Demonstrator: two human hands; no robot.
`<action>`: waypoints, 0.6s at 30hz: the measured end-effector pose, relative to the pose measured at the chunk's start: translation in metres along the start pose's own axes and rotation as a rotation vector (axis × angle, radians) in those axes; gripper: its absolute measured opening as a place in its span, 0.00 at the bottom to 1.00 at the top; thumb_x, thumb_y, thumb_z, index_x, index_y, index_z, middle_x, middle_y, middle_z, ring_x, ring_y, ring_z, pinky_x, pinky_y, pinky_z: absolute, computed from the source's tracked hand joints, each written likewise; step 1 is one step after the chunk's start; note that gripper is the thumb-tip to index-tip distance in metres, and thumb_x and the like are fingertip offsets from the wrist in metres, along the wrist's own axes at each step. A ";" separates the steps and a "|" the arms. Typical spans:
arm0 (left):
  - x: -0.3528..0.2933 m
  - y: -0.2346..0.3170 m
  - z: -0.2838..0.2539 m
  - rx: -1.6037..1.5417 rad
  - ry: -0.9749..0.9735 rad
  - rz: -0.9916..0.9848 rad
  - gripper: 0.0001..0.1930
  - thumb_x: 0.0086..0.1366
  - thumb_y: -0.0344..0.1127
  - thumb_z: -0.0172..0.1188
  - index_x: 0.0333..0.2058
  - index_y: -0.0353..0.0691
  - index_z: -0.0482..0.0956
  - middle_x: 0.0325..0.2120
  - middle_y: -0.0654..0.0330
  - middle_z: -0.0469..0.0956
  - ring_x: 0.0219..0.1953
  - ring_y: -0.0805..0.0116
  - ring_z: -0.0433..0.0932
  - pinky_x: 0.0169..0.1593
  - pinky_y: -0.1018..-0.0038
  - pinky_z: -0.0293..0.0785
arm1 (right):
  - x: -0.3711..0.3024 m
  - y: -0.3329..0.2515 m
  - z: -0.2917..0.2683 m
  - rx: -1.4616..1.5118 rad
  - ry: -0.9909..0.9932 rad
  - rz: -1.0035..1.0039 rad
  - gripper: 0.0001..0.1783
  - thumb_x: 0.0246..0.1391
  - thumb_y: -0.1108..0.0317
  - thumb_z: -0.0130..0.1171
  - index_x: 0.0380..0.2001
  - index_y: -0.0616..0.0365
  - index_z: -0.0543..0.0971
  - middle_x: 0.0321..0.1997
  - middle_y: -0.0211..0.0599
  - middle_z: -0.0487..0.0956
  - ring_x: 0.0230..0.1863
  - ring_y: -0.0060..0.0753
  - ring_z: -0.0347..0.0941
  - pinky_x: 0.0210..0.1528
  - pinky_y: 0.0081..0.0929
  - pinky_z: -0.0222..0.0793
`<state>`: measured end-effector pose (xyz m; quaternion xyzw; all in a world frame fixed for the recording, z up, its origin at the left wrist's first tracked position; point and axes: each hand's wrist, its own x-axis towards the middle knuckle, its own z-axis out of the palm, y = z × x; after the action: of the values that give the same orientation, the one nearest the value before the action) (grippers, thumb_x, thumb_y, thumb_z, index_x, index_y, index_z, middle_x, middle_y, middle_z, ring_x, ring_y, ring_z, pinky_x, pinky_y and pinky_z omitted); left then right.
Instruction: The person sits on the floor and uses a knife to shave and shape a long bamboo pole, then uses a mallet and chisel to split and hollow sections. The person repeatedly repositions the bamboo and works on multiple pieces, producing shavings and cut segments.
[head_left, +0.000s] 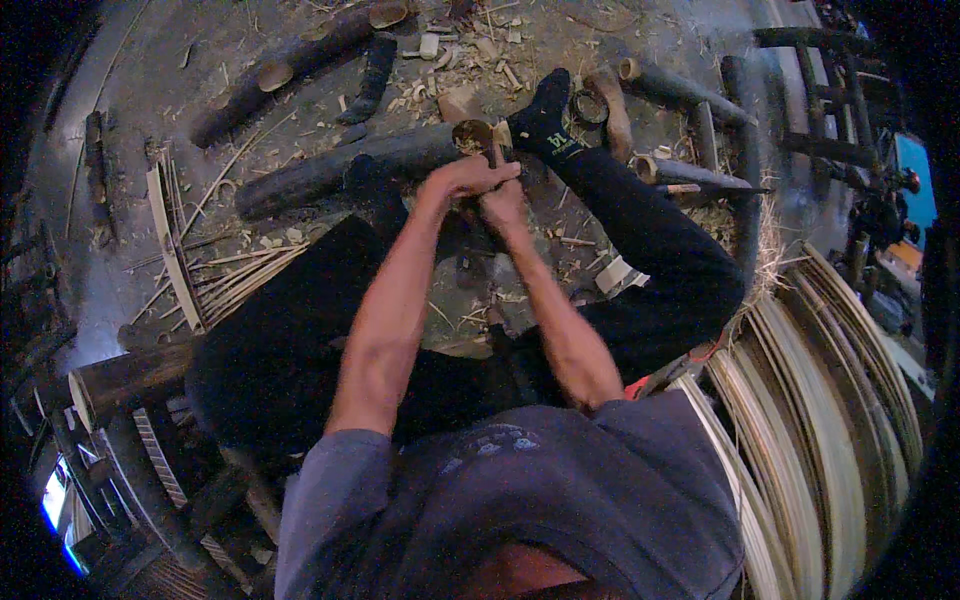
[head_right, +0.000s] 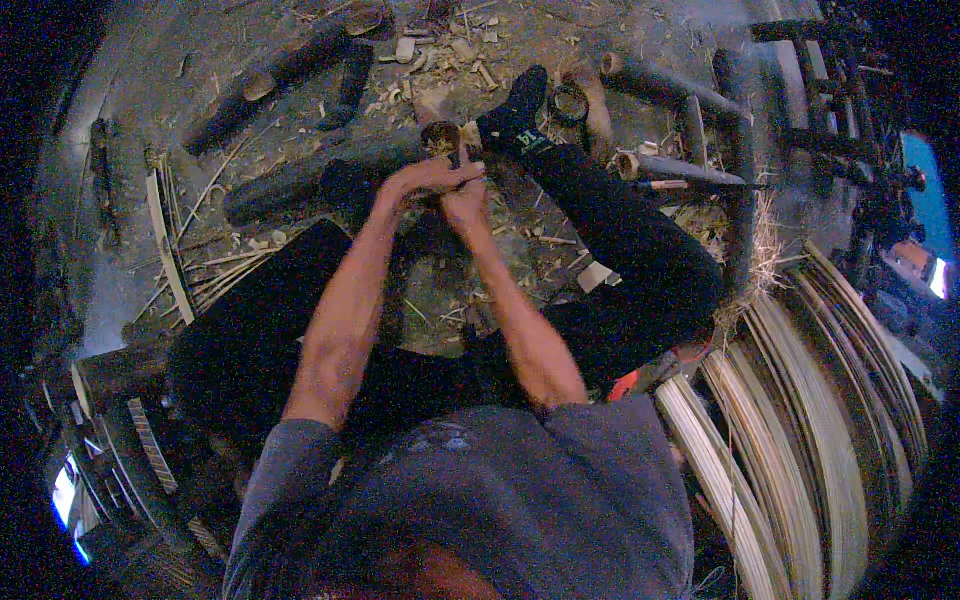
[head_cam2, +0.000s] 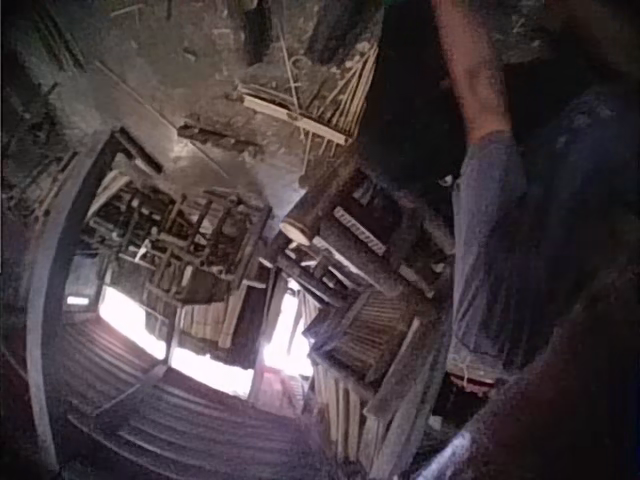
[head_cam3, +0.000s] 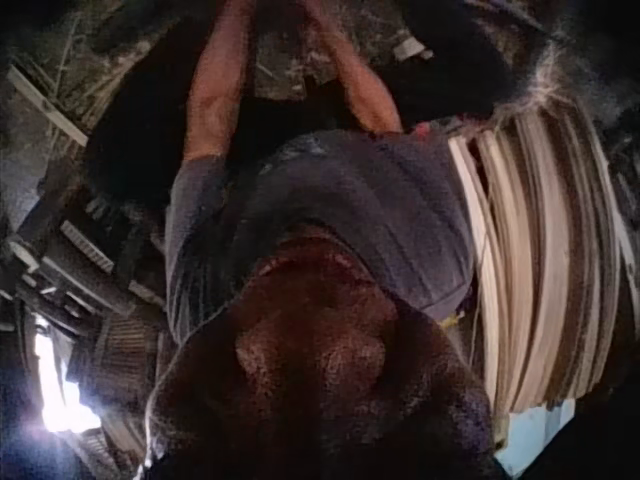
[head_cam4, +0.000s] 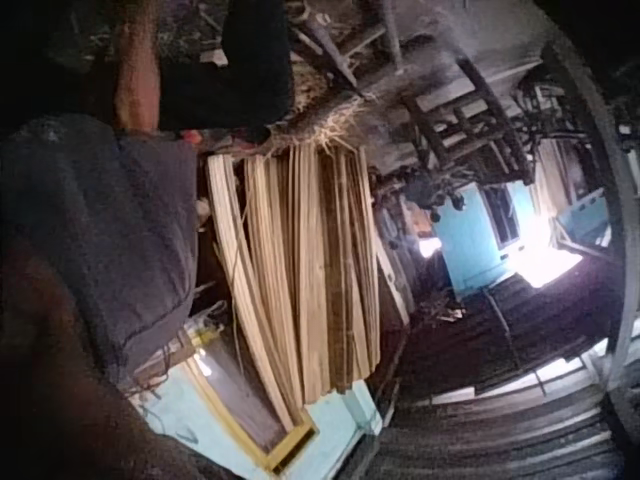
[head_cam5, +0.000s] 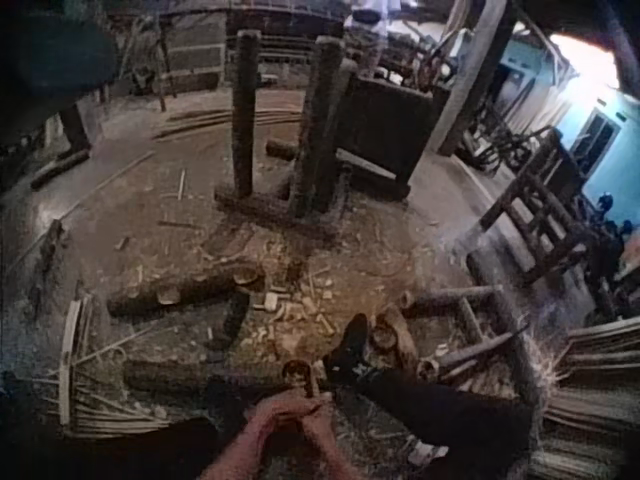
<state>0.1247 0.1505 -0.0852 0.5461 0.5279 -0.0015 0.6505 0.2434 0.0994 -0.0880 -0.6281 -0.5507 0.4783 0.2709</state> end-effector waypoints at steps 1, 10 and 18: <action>-0.004 0.004 0.006 -0.134 0.046 -0.013 0.40 0.56 0.71 0.47 0.35 0.30 0.78 0.24 0.54 0.76 0.27 0.62 0.73 0.33 0.64 0.68 | -0.004 -0.022 -0.026 -0.206 -0.099 0.097 0.29 0.49 0.61 0.58 0.54 0.63 0.69 0.43 0.56 0.77 0.44 0.42 0.75 0.44 0.36 0.69; 0.038 0.061 0.040 -1.289 0.508 -0.060 0.44 0.62 0.67 0.40 0.54 0.24 0.61 0.41 0.45 0.72 0.38 0.60 0.74 0.40 0.63 0.71 | 0.135 -0.073 -0.095 -0.879 -1.034 -0.280 0.32 0.43 0.55 0.56 0.55 0.50 0.70 0.45 0.52 0.78 0.46 0.55 0.74 0.49 0.44 0.69; -0.005 0.017 0.047 -0.451 0.505 -0.219 0.46 0.59 0.70 0.39 0.49 0.21 0.69 0.47 0.34 0.71 0.51 0.46 0.72 0.54 0.60 0.65 | 0.032 -0.018 -0.064 -0.135 -0.672 -0.213 0.35 0.52 0.61 0.55 0.64 0.48 0.60 0.60 0.45 0.69 0.58 0.31 0.65 0.58 0.31 0.59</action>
<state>0.1644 0.1208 -0.0772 0.3118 0.7145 0.1804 0.5997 0.2913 0.1462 -0.0564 -0.3913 -0.7018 0.5897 0.0808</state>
